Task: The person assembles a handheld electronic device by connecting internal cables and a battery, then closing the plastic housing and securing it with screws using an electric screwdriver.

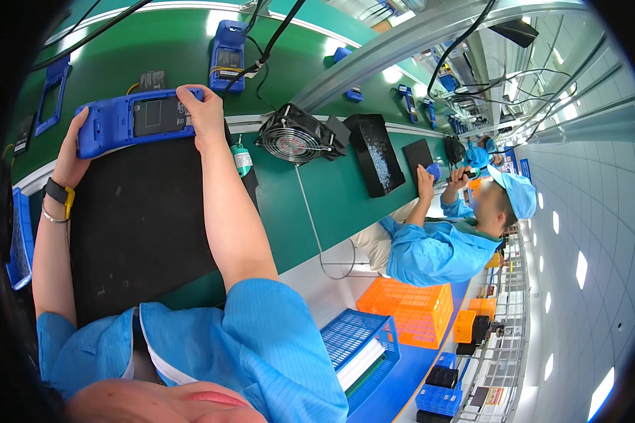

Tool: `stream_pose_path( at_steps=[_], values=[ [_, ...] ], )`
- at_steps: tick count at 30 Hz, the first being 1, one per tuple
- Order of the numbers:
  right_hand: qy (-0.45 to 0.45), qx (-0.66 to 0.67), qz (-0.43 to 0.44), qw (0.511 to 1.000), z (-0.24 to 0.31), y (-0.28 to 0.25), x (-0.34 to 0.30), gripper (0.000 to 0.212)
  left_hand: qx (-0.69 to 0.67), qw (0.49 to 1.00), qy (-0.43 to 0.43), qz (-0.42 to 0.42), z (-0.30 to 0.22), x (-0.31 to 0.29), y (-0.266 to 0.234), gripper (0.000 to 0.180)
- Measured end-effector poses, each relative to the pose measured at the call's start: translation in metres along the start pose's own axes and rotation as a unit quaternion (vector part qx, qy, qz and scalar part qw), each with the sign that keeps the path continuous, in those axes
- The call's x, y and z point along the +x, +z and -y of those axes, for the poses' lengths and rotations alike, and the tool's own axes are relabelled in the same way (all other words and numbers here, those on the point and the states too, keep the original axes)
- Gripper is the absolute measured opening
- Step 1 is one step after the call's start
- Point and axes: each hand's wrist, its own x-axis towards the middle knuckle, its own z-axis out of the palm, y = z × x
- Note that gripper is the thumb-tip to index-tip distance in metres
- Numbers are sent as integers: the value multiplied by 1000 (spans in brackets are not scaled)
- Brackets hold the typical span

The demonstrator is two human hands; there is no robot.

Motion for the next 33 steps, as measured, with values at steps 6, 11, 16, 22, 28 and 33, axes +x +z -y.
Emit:
stream_pose_path(
  at_steps=[6,11,16,22,28,33],
  values=[
    [-27,6,42,999,1,-4,3,24,-13,999,9,34,-1,6,1,32],
    [-15,-11,54,998,-8,3,13,40,-60,998,35,14,-7,4,-7,33],
    [-12,-53,7,999,-7,-1,10,44,-75,993,81,29,3,6,-5,31],
    [-62,8,66,996,-8,-15,7,29,-51,995,65,52,2,-3,2,41],
    [-91,55,66,992,-1,-6,-3,30,-56,993,71,82,0,-7,0,45],
    [-71,46,65,994,4,3,-3,31,-63,991,83,88,-2,-3,3,46]
  ],
)
